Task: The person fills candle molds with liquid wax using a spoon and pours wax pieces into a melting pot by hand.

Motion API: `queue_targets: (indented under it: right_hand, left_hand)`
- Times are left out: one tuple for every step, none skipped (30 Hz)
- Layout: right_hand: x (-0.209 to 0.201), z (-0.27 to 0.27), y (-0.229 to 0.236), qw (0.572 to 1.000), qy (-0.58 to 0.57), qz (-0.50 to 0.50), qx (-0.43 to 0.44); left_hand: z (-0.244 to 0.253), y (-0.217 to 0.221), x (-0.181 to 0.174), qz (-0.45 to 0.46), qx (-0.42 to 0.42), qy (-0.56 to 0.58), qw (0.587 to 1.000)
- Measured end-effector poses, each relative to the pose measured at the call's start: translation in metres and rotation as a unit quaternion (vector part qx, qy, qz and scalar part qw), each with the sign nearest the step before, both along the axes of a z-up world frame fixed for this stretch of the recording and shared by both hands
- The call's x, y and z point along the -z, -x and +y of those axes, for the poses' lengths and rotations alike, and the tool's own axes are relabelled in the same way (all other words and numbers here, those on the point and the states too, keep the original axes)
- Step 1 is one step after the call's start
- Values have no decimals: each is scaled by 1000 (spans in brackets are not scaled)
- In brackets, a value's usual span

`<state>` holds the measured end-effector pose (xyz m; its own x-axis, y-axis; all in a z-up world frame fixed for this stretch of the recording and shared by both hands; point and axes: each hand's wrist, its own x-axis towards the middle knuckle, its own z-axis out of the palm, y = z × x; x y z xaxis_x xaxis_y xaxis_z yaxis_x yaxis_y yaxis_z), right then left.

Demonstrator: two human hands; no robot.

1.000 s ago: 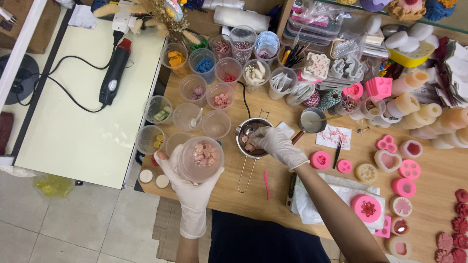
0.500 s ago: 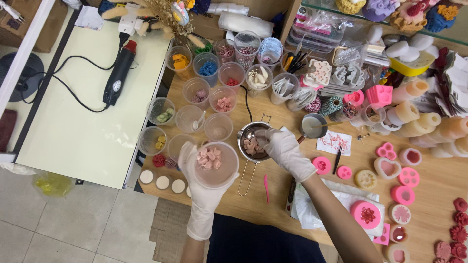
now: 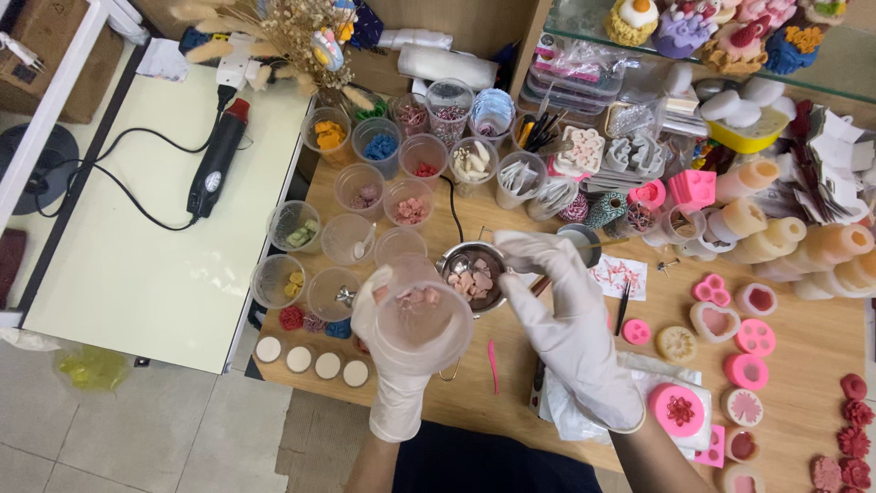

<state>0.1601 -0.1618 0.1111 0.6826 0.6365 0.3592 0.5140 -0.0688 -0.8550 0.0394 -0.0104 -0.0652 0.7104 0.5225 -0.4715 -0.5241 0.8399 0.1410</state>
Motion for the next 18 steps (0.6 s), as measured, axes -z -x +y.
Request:
queue_targets:
  right_hand:
    - [3, -2, -2, 996, -60, 59, 16]
    - [7, -3, -5, 996, -61, 58, 14]
    - [12, -3, -7, 996, -65, 54, 20]
    - [17, -4, -6, 996, -68, 53, 27]
    - [22, -6, -2, 996, -66, 56, 26]
    - [24, -7, -2, 996, -60, 68, 26]
    - [25, -8, -5, 995, -54, 80, 26]
    - [28, -7, -6, 995, -54, 82, 24]
    - [30, -7, -8, 988, -51, 146, 20]
    - [30, -6, -11, 977, -49, 207, 18]
    - [30, -5, -15, 977, -49, 206, 18]
    - [31, -11, -19, 992, 26, 121, -40]
    - [33, -15, -24, 989, 102, 35, -97]
    - [41, -15, -26, 989, 103, 36, -96]
    - [53, -12, -28, 987, 122, -35, -100]
    - [67, -12, -32, 978, 144, -108, -104]
    - [83, -13, -32, 978, 148, -107, -105]
    - [101, -13, -30, 987, 127, -13, -98]
  left_hand:
    - [3, -5, -1, -2, -1, -1, 1000]
    - [5, -8, -1, -16, -5, -28, 999]
    - [6, -11, 0, -30, -8, -56, 998]
    - [4, -11, 4, -40, -12, -81, 996]
    - [3, -9, 11, -51, -15, -106, 993]
    - [1, -18, 19, -70, -15, -132, 989]
    - [0, -30, 30, -77, -14, -131, 988]
    - [0, -35, 43, -221, 13, -98, 970]
    - [-1, -35, 53, -361, 40, -63, 929]
    - [-3, -35, 58, -362, 40, -64, 929]
    - [-5, -35, 58, -198, 49, -128, 970]
    - [-11, -37, 53, -29, 56, -187, 980]
    - [-17, -40, 43, -30, 58, -185, 980]
    - [-20, -42, 31, 121, -46, -504, 854]
    - [-25, -43, 19, 253, -142, -747, 598]
    - [-34, -45, 10, 254, -141, -744, 602]
    - [-43, -46, 4, 207, -30, -678, 704]
    - [-46, -48, 0, 150, 80, -596, 785]
